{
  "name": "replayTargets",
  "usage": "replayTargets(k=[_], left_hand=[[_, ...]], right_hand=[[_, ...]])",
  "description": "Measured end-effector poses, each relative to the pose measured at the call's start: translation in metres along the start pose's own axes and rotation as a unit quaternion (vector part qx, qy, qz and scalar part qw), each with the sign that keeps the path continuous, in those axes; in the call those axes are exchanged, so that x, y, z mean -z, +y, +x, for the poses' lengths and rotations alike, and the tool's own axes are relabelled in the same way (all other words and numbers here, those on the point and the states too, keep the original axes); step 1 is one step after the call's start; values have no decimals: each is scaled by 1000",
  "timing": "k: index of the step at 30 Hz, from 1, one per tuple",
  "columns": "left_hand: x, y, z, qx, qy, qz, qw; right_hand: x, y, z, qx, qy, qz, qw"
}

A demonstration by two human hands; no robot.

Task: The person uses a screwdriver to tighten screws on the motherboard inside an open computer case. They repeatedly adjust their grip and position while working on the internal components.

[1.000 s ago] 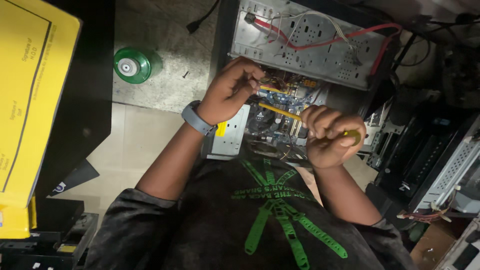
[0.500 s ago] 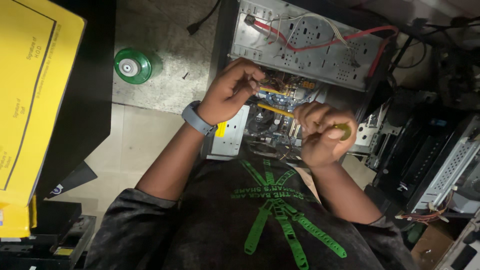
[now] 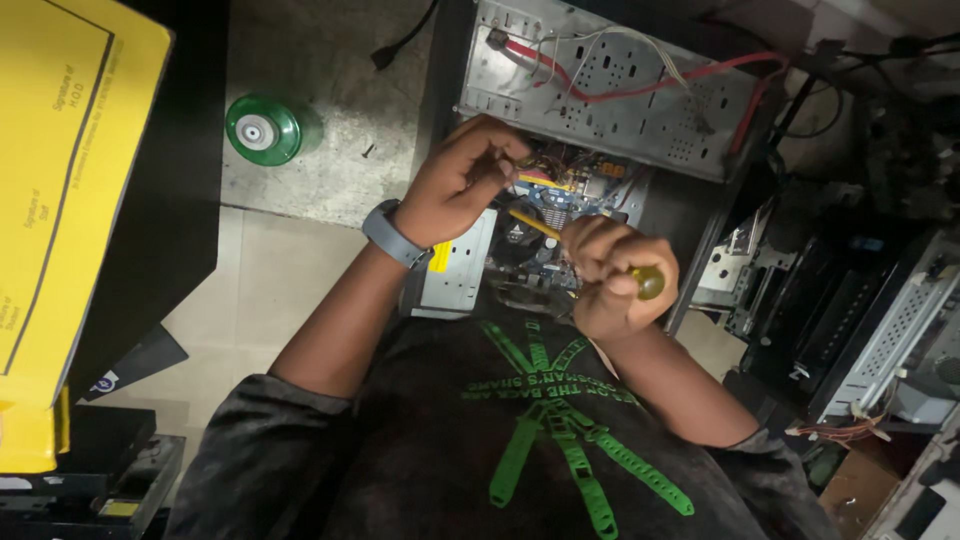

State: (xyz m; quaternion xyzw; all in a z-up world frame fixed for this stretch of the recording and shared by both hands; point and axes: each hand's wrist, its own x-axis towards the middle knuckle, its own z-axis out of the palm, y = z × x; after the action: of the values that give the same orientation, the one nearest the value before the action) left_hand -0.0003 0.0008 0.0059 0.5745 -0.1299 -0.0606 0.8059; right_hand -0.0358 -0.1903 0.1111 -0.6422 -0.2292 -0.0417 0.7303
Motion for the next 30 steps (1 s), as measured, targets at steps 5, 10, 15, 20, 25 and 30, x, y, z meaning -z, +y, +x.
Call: replayTargets(k=[5, 10, 15, 20, 25, 30], left_hand=[[1, 1, 1, -8, 3, 23, 1000], [1, 2, 1, 5, -1, 24, 1000], [1, -3, -1, -7, -2, 19, 1000], [-4, 5, -2, -69, -71, 137, 986], [-21, 33, -33, -55, -140, 376, 914], [-50, 31, -67, -86, 25, 397, 913]], right_hand=[[-3, 9, -1, 24, -12, -4, 1000], [-12, 14, -6, 60, -126, 25, 990], [-26, 11, -13, 54, -43, 17, 997], [-19, 8, -16, 52, -70, -7, 996], [-9, 7, -17, 77, -177, -2, 981], [-6, 8, -28, 114, -190, -40, 974]])
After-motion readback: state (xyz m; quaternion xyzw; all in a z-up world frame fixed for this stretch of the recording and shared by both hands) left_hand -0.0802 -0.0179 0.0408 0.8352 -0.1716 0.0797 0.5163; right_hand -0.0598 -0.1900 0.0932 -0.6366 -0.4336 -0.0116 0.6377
